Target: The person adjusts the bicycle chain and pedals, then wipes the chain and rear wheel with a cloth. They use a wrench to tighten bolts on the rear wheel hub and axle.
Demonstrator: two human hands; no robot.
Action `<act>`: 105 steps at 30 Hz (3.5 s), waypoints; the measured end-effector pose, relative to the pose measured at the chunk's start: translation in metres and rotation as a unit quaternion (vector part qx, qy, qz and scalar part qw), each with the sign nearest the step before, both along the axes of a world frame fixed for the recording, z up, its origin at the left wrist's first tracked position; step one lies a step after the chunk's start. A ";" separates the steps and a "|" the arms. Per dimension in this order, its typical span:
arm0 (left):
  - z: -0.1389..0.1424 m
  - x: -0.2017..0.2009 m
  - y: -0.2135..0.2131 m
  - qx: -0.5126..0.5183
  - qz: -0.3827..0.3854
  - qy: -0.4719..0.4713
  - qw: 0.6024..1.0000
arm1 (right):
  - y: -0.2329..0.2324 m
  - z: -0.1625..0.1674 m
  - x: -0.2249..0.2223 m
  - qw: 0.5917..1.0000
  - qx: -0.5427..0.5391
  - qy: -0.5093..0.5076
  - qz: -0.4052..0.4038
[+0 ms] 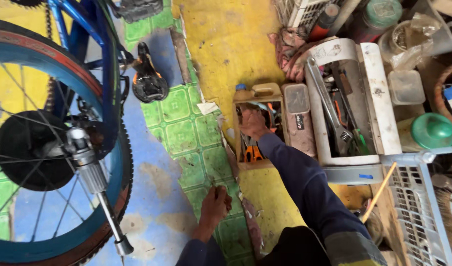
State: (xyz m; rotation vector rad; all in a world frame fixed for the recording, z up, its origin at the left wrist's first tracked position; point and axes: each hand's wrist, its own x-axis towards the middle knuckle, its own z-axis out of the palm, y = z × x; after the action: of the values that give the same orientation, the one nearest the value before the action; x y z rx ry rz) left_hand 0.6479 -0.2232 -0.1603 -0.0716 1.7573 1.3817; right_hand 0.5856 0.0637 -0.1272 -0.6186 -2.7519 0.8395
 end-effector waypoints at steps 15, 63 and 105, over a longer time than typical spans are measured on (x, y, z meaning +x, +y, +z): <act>0.049 -0.044 0.030 0.410 0.155 0.079 0.895 | 0.007 0.000 0.015 0.855 -0.475 0.111 -0.175; 0.402 -0.137 -0.066 0.318 0.139 0.509 0.788 | -0.157 0.187 -0.044 0.759 -0.614 0.217 0.006; 0.402 -0.140 -0.085 0.258 0.139 0.493 0.819 | -0.080 0.169 0.096 0.733 -0.678 -0.026 -0.037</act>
State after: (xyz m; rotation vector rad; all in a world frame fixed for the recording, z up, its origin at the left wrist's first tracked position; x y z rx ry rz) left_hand 0.5078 -0.3078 0.2419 0.8652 2.1149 2.3282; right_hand 0.6817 -0.0161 0.0421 -0.8715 -1.6090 2.7551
